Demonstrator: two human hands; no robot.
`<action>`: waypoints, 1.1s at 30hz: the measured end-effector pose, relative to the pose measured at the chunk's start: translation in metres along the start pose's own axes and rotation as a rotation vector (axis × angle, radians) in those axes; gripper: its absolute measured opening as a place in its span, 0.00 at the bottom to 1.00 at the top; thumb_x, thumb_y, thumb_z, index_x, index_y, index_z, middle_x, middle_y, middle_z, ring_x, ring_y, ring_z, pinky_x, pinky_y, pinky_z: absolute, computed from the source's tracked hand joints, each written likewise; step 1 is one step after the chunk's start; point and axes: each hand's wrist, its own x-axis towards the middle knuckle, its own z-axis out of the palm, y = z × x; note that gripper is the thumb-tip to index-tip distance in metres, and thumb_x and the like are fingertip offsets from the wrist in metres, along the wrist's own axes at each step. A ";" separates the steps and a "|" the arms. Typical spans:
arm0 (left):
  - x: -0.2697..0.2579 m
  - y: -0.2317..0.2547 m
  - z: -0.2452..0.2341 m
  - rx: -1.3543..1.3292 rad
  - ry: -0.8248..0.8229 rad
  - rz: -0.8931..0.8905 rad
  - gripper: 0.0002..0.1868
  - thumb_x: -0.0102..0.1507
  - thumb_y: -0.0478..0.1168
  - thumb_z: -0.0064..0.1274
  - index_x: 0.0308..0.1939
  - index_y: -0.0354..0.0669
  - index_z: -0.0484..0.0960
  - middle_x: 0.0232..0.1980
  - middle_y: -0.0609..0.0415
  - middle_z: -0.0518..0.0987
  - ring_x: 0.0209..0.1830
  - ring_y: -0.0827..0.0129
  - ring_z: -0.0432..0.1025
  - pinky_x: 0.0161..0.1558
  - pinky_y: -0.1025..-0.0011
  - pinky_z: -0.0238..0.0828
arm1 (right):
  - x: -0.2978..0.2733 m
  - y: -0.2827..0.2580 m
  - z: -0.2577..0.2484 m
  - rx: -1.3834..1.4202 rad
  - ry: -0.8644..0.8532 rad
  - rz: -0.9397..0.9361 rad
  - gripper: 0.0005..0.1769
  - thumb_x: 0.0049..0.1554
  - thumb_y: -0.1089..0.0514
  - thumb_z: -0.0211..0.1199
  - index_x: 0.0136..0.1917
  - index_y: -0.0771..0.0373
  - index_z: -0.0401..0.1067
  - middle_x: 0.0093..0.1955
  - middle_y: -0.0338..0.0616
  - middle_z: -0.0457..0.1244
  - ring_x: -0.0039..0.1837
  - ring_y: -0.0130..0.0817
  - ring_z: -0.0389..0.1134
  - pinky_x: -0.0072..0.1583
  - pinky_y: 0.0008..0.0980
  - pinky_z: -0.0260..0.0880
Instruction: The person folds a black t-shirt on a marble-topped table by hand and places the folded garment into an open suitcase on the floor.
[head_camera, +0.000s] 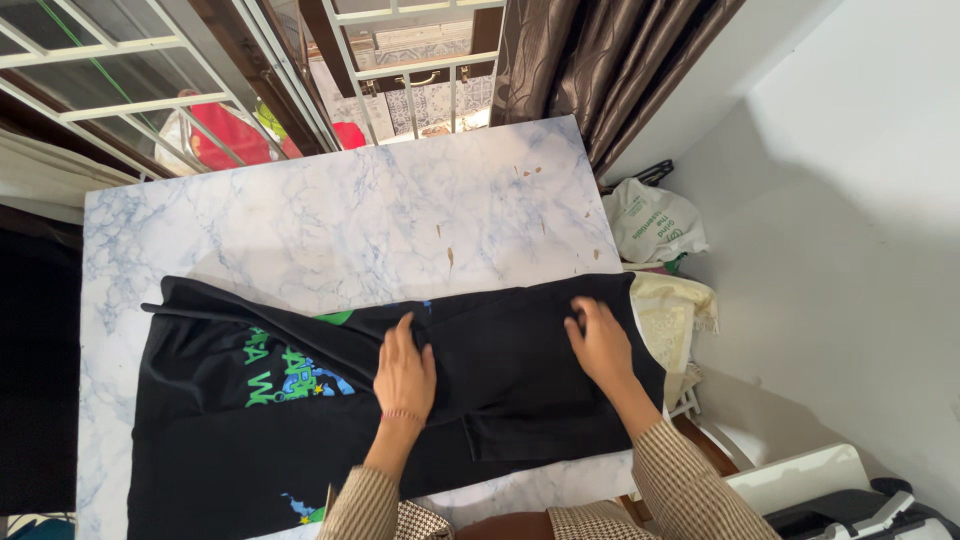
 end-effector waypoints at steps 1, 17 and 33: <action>0.010 0.000 0.007 0.025 -0.031 -0.005 0.25 0.60 0.37 0.54 0.61 0.41 0.71 0.56 0.45 0.77 0.48 0.47 0.77 0.40 0.56 0.76 | 0.009 -0.007 0.001 -0.003 0.075 -0.106 0.15 0.57 0.57 0.63 0.57 0.60 0.74 0.50 0.48 0.67 0.47 0.52 0.71 0.46 0.46 0.71; 0.067 -0.021 0.066 0.223 -0.128 -0.142 0.06 0.66 0.44 0.51 0.43 0.49 0.78 0.45 0.54 0.76 0.46 0.58 0.75 0.40 0.57 0.75 | 0.070 -0.013 0.034 -0.066 0.094 -0.175 0.04 0.61 0.57 0.61 0.49 0.55 0.76 0.50 0.38 0.66 0.49 0.44 0.71 0.49 0.41 0.72; 0.057 0.005 0.061 0.172 0.003 -0.160 0.23 0.61 0.44 0.54 0.60 0.43 0.75 0.68 0.42 0.68 0.62 0.48 0.65 0.57 0.49 0.64 | 0.068 0.017 0.023 -0.174 0.067 -0.296 0.18 0.61 0.55 0.60 0.64 0.57 0.70 0.65 0.46 0.61 0.69 0.50 0.62 0.68 0.52 0.63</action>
